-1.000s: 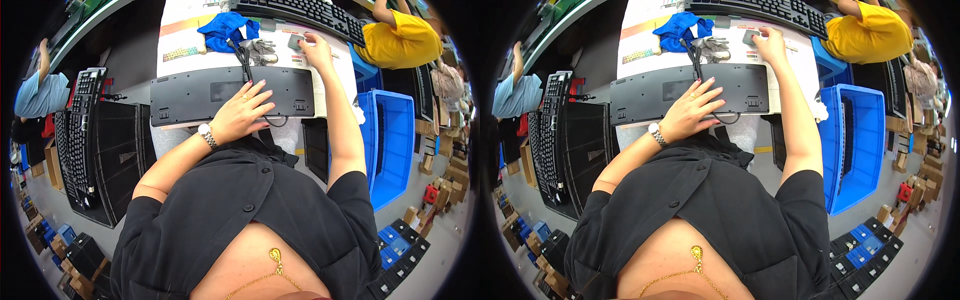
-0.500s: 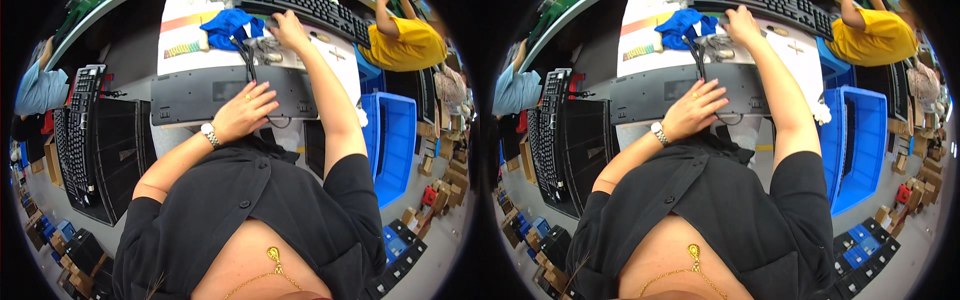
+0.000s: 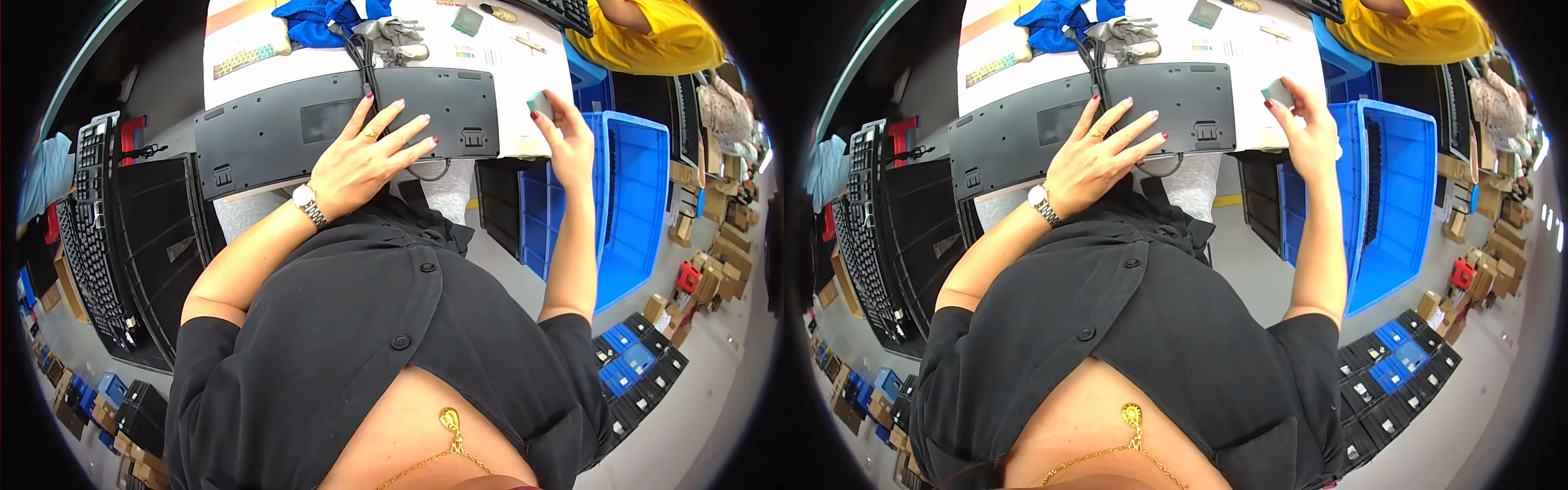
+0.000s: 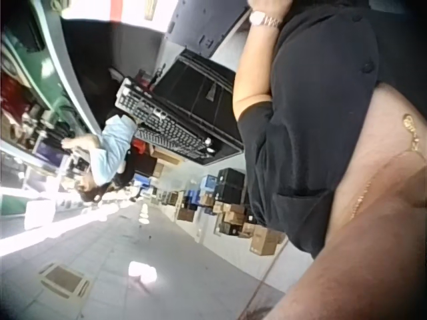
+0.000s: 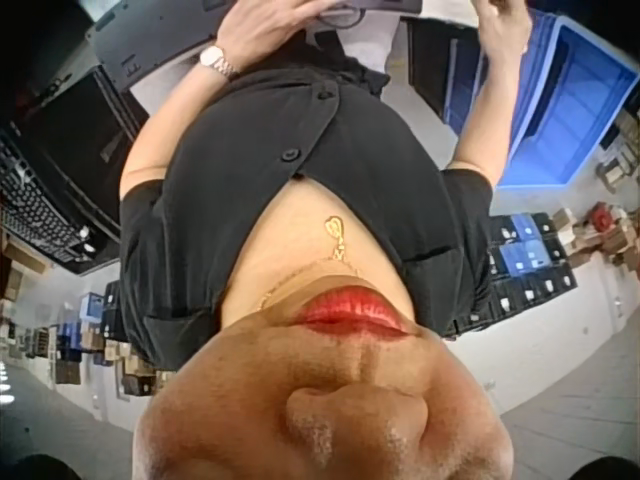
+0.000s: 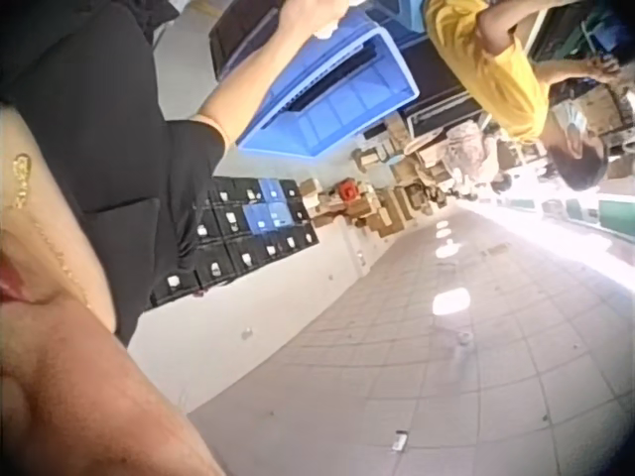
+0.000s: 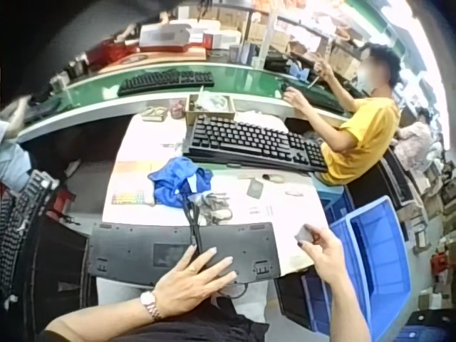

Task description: Assembling computer keyboard components and cleaning them with a cloth on a factory production line.

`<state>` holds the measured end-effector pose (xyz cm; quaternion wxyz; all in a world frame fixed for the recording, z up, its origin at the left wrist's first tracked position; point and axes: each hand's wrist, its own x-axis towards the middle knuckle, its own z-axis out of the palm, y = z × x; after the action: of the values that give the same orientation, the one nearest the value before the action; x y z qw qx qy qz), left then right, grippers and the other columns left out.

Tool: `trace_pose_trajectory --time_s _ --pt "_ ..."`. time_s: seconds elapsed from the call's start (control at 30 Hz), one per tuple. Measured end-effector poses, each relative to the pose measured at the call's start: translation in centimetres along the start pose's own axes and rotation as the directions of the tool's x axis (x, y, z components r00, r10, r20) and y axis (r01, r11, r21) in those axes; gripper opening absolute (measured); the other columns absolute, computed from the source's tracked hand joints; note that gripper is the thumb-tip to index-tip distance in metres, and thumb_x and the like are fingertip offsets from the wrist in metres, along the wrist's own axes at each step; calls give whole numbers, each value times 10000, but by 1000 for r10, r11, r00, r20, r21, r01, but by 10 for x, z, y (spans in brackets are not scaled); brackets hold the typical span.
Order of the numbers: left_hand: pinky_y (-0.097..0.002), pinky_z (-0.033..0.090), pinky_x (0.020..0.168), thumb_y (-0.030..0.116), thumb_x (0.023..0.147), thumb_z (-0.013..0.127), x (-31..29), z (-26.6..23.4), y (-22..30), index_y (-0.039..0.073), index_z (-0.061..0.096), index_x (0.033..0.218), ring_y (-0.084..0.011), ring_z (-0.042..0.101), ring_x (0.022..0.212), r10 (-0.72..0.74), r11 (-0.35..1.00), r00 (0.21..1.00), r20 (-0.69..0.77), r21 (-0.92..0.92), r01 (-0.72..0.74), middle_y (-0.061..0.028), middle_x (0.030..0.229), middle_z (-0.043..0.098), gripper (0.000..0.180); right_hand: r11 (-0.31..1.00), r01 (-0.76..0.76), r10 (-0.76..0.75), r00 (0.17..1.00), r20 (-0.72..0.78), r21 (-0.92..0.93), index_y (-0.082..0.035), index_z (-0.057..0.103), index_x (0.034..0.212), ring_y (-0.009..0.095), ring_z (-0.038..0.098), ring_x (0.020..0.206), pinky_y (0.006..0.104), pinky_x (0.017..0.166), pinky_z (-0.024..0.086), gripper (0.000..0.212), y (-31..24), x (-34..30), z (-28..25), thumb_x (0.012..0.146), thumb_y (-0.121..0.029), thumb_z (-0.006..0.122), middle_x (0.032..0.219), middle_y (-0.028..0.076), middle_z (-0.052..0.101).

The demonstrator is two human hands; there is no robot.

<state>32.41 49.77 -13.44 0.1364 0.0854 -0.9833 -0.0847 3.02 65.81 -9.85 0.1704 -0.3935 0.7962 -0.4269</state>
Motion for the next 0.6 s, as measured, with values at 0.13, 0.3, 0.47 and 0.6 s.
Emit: trace_pose_trajectory --time_s 0.13,0.3,0.47,0.6 --pt "-497 123 1255 114 845 628 -3 5 1 287 519 1418 -211 330 1459 0 1000 1000 22 2 0 65 1530 448 609 999 -24 20 997 -74 -47 -33 680 1222 213 637 973 280 854 503 378 2 -26 19 860 -117 753 1106 122 674" --pt "-516 108 1253 73 845 602 -1 4 1 284 513 1425 -205 328 1462 -8 1000 999 48 -15 9 72 1532 447 623 949 153 -190 975 -113 -277 -38 691 1208 223 642 975 294 840 513 360 -8 -30 41 856 -90 748 1105 119 659" --pt "-525 103 1251 53 844 592 -1 8 0 280 514 1426 -200 335 1459 -38 997 998 47 -72 41 76 1530 449 629 900 213 -277 953 -123 -380 -43 713 1174 230 643 969 307 822 520 343 -13 -29 49 838 -82 767 1112 119 652" --pt "-536 117 1244 96 863 597 -1 7 -2 245 530 1406 -218 333 1459 -26 996 998 51 -86 30 45 1527 455 567 882 205 -273 956 -107 -425 -46 730 1143 231 641 959 310 805 521 320 -14 -30 52 828 -73 777 1105 125 648"
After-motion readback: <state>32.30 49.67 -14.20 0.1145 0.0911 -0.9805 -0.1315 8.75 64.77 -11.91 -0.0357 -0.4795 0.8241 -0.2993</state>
